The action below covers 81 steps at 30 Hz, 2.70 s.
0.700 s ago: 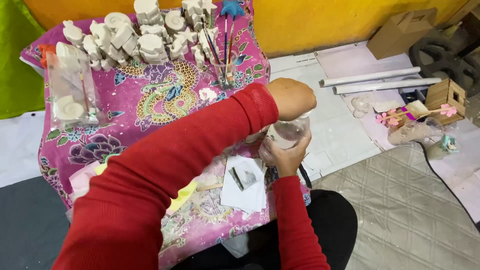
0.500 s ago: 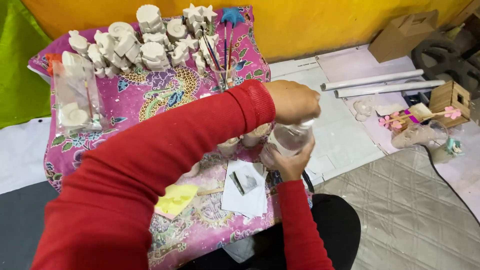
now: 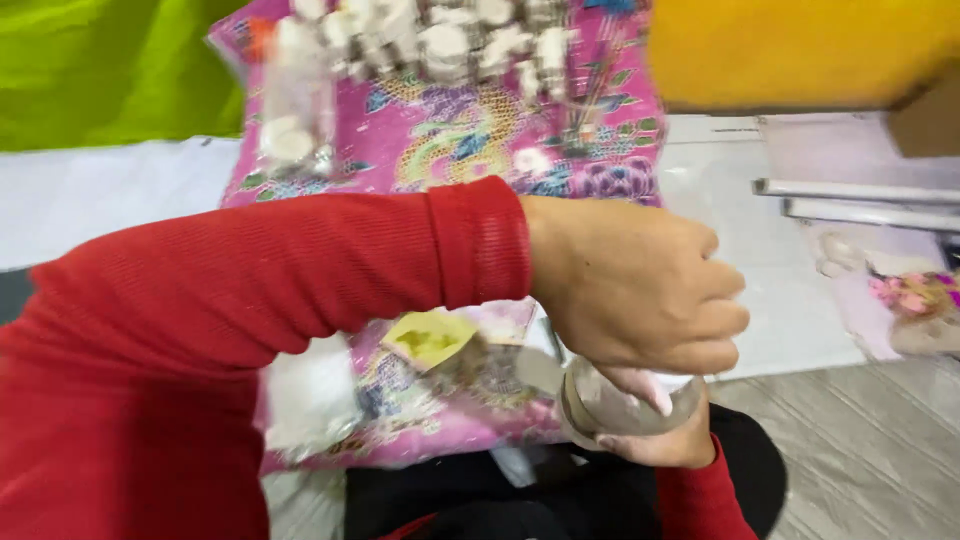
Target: Mixing a white powder with water in a plastic cup using a wooden stick to prepare material for a centerpiece.
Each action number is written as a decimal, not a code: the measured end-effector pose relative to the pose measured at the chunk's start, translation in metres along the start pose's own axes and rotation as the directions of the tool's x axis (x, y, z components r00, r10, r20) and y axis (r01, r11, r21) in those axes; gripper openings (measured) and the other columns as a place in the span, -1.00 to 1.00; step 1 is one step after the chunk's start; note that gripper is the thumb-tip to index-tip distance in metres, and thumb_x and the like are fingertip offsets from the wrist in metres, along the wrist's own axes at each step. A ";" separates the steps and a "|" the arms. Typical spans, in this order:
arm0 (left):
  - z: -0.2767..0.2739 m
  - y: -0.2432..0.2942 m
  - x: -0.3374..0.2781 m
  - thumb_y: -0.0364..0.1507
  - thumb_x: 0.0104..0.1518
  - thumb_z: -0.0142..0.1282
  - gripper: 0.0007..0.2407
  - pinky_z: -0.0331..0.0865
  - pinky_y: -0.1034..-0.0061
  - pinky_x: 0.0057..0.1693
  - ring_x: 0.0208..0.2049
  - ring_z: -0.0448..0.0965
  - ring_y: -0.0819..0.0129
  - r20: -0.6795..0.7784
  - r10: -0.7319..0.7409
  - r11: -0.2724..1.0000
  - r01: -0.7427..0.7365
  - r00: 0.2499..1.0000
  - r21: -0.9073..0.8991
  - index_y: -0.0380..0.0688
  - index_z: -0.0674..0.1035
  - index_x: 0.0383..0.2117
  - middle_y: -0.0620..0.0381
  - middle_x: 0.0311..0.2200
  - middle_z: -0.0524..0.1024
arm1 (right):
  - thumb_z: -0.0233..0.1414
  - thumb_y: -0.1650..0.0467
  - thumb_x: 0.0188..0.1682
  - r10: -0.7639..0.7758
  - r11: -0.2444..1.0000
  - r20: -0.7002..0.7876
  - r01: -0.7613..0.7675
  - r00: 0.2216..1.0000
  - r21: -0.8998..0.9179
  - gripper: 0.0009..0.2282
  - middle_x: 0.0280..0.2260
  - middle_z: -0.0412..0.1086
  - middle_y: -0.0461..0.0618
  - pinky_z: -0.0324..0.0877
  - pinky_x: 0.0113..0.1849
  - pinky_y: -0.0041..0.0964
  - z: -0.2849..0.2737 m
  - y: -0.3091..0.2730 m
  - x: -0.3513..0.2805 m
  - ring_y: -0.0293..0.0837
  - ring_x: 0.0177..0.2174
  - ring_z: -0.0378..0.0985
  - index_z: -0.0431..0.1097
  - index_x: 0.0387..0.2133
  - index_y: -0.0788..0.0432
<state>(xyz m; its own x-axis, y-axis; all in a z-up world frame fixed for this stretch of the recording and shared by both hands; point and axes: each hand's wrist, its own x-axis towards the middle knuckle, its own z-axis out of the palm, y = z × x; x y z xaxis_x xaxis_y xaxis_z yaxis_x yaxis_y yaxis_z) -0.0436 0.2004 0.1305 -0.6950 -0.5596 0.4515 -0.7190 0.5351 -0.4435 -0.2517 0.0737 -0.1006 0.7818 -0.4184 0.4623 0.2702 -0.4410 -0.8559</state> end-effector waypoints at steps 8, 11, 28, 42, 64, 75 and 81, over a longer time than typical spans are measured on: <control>-0.013 0.026 -0.062 0.05 0.24 0.08 -0.56 0.28 0.31 -0.55 -0.65 0.45 0.23 0.012 -0.196 0.979 0.197 0.980 -0.061 -0.08 0.53 -0.52 0.21 -0.65 0.46 | 0.45 0.18 -0.80 0.067 0.998 0.301 -0.068 0.951 -0.007 -0.01 -0.02 0.43 0.14 0.46 0.02 -0.13 0.032 0.005 0.017 -0.03 0.00 0.51 0.24 0.05 0.31; -0.019 0.026 -0.074 0.04 0.27 0.01 -0.52 0.24 0.32 -0.60 -0.74 0.42 0.26 0.001 -0.313 0.948 0.313 0.950 -0.063 -0.09 0.54 -0.61 0.22 -0.74 0.43 | 0.39 0.24 -0.71 0.049 0.994 0.336 -0.078 0.941 0.073 -0.15 -0.07 0.46 0.12 0.51 -0.03 -0.14 0.053 -0.027 0.045 -0.02 -0.06 0.56 0.31 0.00 0.25; -0.088 0.018 -0.072 -0.24 0.16 0.04 -0.72 0.36 0.16 -0.39 -0.41 0.56 0.08 0.725 -0.588 0.414 0.903 0.359 -0.111 0.08 0.51 -0.03 0.01 -0.17 0.41 | 0.40 0.35 -0.70 0.097 0.990 0.293 -0.063 0.951 -0.125 0.06 0.14 0.25 0.16 0.31 0.08 -0.11 0.066 -0.055 0.099 0.02 0.11 0.35 0.09 0.27 0.30; -0.038 0.020 -0.112 0.03 0.22 -0.22 -0.56 0.32 0.36 -0.48 -0.61 0.44 0.36 0.562 -0.799 0.199 0.976 0.214 -0.089 -0.07 0.53 -0.42 0.26 -0.57 0.49 | 0.39 0.38 -0.62 0.266 0.918 0.419 -0.095 0.868 -0.384 -0.01 0.10 0.38 0.02 0.33 0.01 -0.17 0.051 -0.067 0.113 -0.05 0.04 0.44 0.14 0.27 0.14; 0.050 0.170 -0.234 -0.19 0.31 -0.08 -0.63 0.49 0.16 0.07 0.03 0.55 -0.09 0.070 -0.958 0.233 0.896 0.279 -0.377 -0.33 0.48 -0.08 -0.25 0.02 0.51 | 0.47 0.16 -0.59 0.730 0.477 0.372 -0.039 0.573 -0.878 0.13 0.15 0.39 -0.24 0.56 -0.13 -0.13 0.039 -0.033 0.132 -0.11 0.01 0.57 -0.07 0.37 -0.33; 0.046 0.169 -0.232 -0.25 0.30 -0.05 -0.65 0.54 0.08 -0.01 -0.15 0.59 -0.15 -0.016 -0.908 0.372 0.787 0.419 -0.492 -0.44 0.46 -0.15 -0.36 -0.11 0.51 | 0.45 0.07 -0.58 0.816 0.280 0.282 0.082 0.504 -0.957 0.12 0.12 0.40 -0.39 0.60 -0.13 -0.10 0.043 -0.041 0.140 -0.19 0.05 0.56 -0.09 0.36 -0.43; 0.049 0.174 -0.232 -0.27 0.26 0.02 -0.66 0.54 0.10 0.01 -0.10 0.59 -0.15 -0.002 -0.897 0.385 0.778 0.443 -0.497 -0.44 0.48 -0.16 -0.34 -0.08 0.51 | 0.43 0.05 -0.57 0.829 0.224 0.241 0.097 0.505 -0.970 0.04 0.09 0.40 -0.45 0.58 -0.12 -0.11 0.048 -0.052 0.149 -0.21 0.03 0.56 -0.01 0.30 -0.47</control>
<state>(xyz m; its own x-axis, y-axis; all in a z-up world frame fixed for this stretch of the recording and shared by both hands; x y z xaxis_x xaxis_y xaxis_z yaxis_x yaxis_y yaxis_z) -0.0068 0.3926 -0.0892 0.3373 -0.7263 0.5989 -0.8205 0.0852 0.5653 -0.1225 0.0729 0.0015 0.7544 -0.3850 -0.5316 -0.4090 -0.9092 0.0782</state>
